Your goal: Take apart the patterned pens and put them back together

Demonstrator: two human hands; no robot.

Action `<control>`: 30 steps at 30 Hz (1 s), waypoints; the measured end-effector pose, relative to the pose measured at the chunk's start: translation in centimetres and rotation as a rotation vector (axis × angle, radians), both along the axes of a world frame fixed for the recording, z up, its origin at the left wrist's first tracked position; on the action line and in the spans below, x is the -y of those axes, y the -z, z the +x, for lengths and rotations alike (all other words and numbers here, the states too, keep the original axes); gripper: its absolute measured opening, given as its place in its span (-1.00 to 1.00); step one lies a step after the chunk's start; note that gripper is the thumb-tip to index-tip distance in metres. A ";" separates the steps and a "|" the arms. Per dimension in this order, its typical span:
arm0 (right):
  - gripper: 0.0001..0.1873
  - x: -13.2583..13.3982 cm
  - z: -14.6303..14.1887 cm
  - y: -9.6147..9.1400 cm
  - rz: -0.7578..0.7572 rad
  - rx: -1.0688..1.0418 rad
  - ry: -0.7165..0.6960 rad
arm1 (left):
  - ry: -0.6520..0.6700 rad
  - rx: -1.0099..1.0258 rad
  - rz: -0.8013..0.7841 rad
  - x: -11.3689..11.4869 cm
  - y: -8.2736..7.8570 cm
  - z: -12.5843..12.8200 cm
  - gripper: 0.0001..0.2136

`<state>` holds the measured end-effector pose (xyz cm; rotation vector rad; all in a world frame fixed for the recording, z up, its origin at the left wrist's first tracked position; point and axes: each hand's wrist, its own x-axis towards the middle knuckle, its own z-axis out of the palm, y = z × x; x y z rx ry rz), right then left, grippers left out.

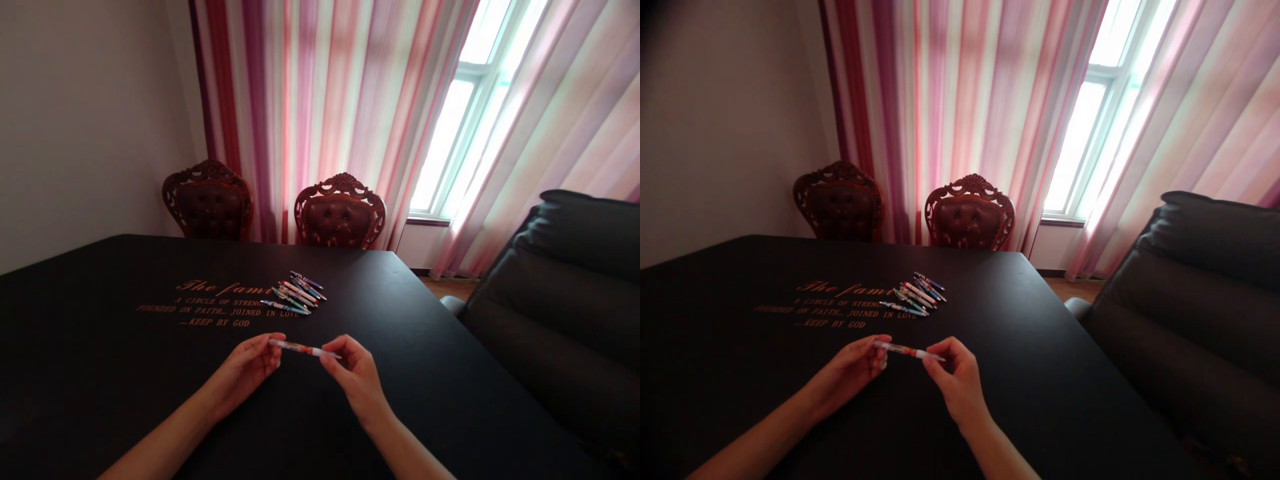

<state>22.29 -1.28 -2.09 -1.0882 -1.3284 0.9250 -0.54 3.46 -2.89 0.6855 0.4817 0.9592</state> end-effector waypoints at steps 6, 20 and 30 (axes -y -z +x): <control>-0.81 0.0 0.0 0.2 -0.003 0.009 -0.003 | 0.001 -0.020 -0.008 0.0 0.0 -0.1 -0.82; -0.84 0.0 -0.1 0.0 -0.005 0.148 0.032 | -0.041 -0.037 -0.021 0.1 -0.2 0.1 -0.78; -0.95 -0.2 0.9 -1.0 0.260 0.616 0.118 | -0.040 -0.122 0.071 0.0 -0.3 0.4 -0.69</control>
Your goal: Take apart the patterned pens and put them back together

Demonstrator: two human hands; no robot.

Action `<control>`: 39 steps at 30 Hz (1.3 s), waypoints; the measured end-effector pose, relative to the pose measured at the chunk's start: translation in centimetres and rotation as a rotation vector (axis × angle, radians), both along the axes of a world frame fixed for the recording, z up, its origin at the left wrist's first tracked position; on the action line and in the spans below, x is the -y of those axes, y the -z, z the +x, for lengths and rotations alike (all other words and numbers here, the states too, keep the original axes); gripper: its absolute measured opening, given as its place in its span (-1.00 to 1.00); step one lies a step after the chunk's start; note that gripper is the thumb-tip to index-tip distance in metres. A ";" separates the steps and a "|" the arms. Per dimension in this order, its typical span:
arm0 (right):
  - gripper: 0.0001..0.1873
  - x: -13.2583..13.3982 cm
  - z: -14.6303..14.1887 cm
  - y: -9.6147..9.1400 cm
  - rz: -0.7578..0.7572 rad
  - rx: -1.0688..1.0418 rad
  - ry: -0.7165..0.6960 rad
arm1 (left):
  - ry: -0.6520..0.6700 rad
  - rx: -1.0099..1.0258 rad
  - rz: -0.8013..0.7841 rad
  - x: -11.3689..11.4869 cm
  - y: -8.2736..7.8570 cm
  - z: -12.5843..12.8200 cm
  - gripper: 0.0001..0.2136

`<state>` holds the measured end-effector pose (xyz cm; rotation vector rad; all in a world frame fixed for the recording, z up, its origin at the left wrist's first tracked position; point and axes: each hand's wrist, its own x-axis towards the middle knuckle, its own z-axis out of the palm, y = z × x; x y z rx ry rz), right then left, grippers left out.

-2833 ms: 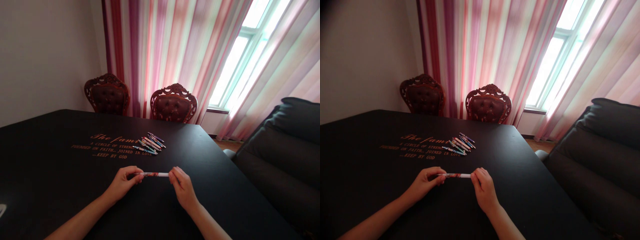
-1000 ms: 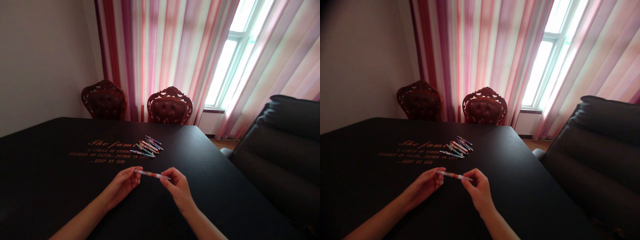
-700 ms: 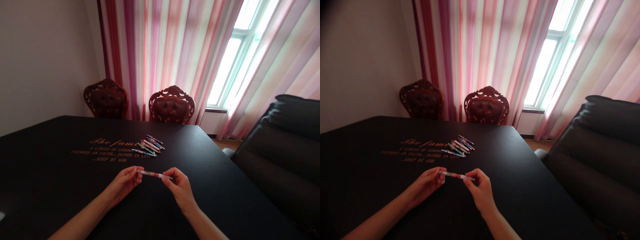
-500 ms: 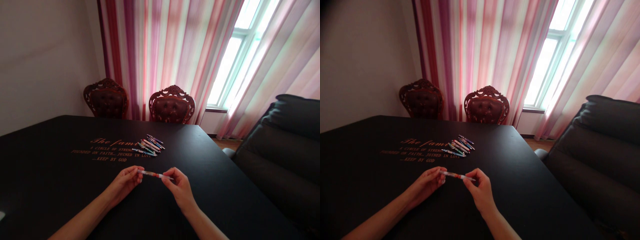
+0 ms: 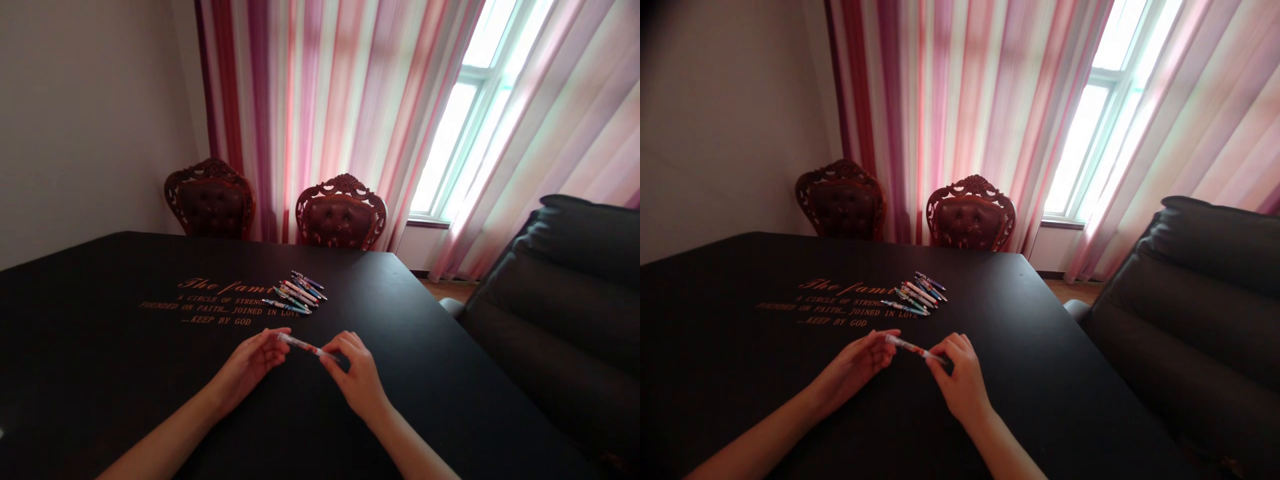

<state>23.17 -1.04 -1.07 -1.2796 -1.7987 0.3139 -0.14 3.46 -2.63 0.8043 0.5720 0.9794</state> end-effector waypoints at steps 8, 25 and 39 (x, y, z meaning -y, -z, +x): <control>-0.81 0.1 8.2 -4.0 0.042 0.052 0.258 | 0.049 -0.275 0.185 -0.2 0.8 0.3 -0.64; -0.57 15.5 19.1 5.5 -0.179 0.456 0.813 | 0.056 -0.433 0.212 -0.9 1.2 0.3 -0.59; -0.63 15.3 20.6 7.1 -0.185 0.346 0.770 | 0.043 -0.355 0.291 0.5 0.0 0.8 -0.66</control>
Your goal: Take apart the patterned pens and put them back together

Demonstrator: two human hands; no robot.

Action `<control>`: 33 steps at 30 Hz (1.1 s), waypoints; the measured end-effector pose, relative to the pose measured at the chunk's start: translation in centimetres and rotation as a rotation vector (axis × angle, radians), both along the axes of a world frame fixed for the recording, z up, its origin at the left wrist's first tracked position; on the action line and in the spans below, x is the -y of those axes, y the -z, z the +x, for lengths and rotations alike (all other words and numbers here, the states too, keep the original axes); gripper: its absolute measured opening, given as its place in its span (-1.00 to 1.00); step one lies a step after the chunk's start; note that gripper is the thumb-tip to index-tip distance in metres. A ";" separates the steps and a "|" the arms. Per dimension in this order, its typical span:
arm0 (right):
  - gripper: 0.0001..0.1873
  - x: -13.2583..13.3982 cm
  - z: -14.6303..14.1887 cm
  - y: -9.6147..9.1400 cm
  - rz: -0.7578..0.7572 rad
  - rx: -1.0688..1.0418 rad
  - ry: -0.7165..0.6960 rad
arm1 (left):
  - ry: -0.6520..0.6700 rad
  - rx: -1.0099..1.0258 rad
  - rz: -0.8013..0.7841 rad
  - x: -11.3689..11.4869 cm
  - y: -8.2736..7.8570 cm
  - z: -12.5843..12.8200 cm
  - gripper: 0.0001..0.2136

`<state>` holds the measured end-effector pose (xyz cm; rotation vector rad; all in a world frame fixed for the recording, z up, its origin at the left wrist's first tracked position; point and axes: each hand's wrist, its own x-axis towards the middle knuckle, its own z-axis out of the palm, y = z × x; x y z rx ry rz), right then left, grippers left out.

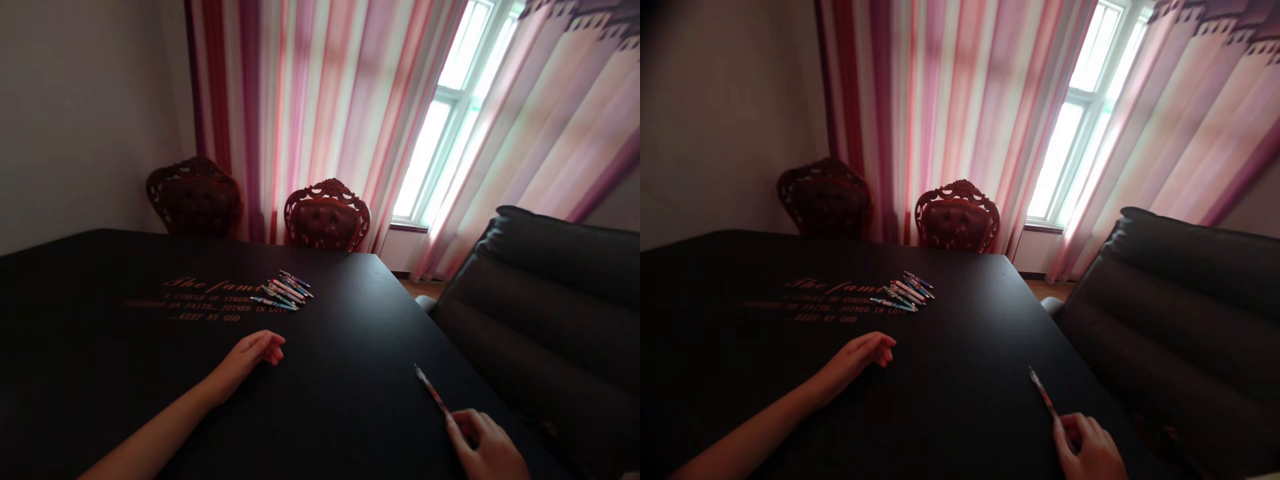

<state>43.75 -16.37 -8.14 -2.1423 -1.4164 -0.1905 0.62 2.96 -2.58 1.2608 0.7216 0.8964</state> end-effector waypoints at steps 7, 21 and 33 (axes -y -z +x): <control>-0.52 -0.3 -0.1 -0.4 0.034 0.035 0.015 | 0.028 0.044 0.017 0.1 0.3 -0.2 -0.66; -0.82 -10.1 -14.2 -6.2 0.069 0.177 -0.550 | 0.033 0.062 0.045 0.0 0.8 -0.2 -0.61; -0.67 -24.8 -25.9 -6.2 0.001 0.202 -0.586 | 0.019 -0.012 0.088 -0.5 1.2 -0.1 -0.59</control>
